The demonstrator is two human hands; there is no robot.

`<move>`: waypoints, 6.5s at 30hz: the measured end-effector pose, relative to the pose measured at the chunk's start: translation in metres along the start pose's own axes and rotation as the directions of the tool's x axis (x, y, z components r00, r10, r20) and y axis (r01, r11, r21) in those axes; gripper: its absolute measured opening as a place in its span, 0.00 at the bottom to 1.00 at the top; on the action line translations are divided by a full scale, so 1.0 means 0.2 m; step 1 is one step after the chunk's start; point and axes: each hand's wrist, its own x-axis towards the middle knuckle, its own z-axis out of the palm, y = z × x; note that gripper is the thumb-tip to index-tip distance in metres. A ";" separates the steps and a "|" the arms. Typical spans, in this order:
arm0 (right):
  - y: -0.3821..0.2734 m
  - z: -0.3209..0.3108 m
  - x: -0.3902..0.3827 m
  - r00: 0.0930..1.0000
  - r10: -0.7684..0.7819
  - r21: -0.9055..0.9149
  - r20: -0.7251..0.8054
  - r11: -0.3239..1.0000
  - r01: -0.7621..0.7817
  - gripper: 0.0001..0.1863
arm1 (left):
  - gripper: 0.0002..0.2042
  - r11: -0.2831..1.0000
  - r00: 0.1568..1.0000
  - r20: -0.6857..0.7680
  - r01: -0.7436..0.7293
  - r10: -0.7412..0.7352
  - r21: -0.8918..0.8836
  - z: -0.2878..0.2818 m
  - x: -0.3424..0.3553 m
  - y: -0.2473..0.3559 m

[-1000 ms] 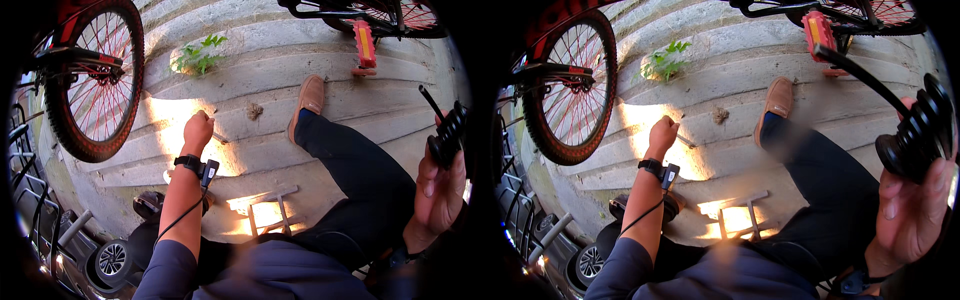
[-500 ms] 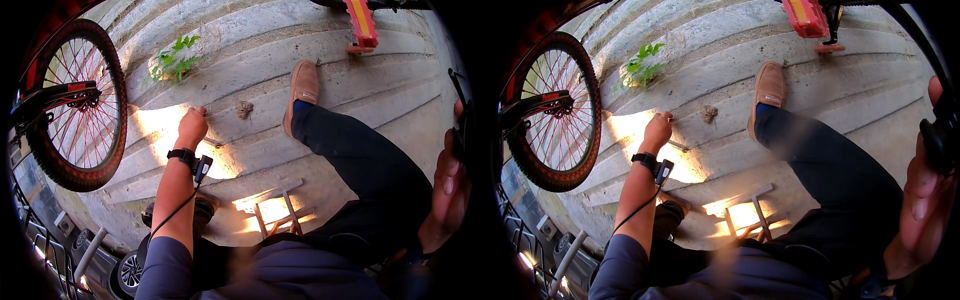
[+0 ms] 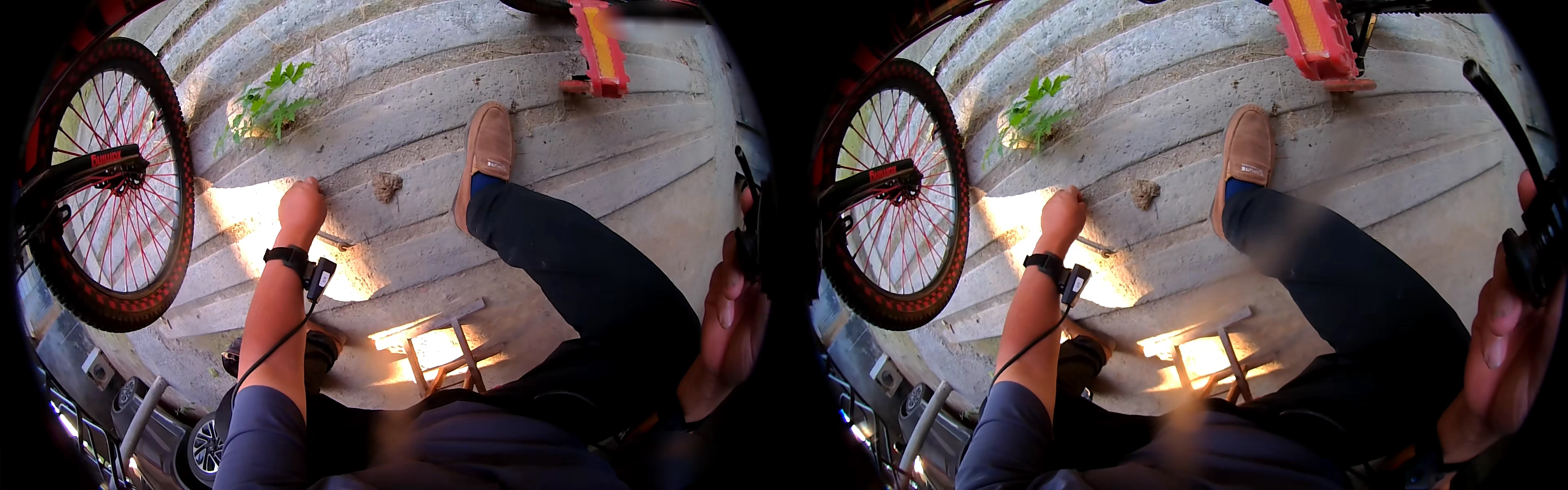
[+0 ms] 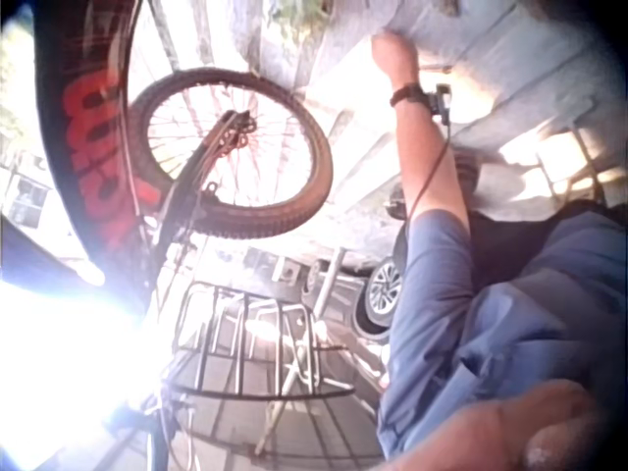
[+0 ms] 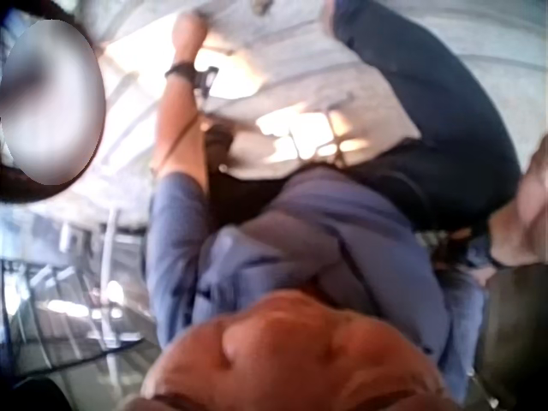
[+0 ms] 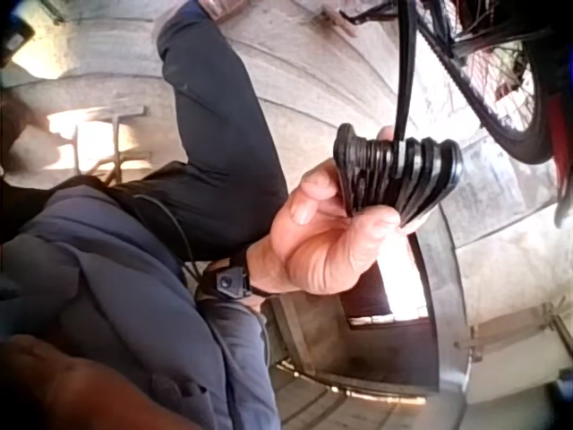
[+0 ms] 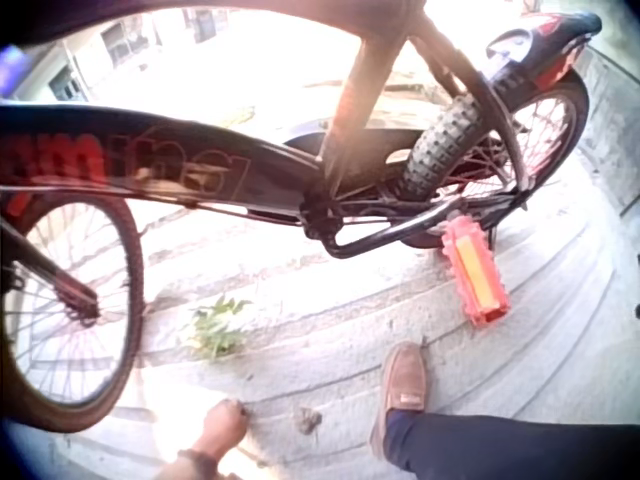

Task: The person sits on concrete steps and uses a multi-tool to tighten bolts on the front basket of a red bicycle. They repeatedly adjust the tool and the basket attachment, occasionally reaching for small parts from a bag on the ground.

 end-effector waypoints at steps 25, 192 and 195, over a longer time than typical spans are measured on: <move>0.01 0.46 -0.28 0.952 -0.226 -0.401 0.207 0.868 0.293 0.21 | 0.09 0.922 0.933 0.049 0.342 -0.356 0.182 -0.48 -1.34 -1.13; -0.55 2.38 -0.17 0.116 -0.032 -0.117 0.993 -0.030 0.993 0.09 | 0.07 -0.862 0.840 -0.533 -0.342 -0.101 -0.374 -1.56 -0.98 -0.58; -0.56 2.39 -0.15 -0.002 0.034 0.003 0.999 -0.035 0.999 0.11 | 0.06 -0.854 0.854 -0.507 -0.348 -0.119 -0.386 -1.57 -0.99 -0.58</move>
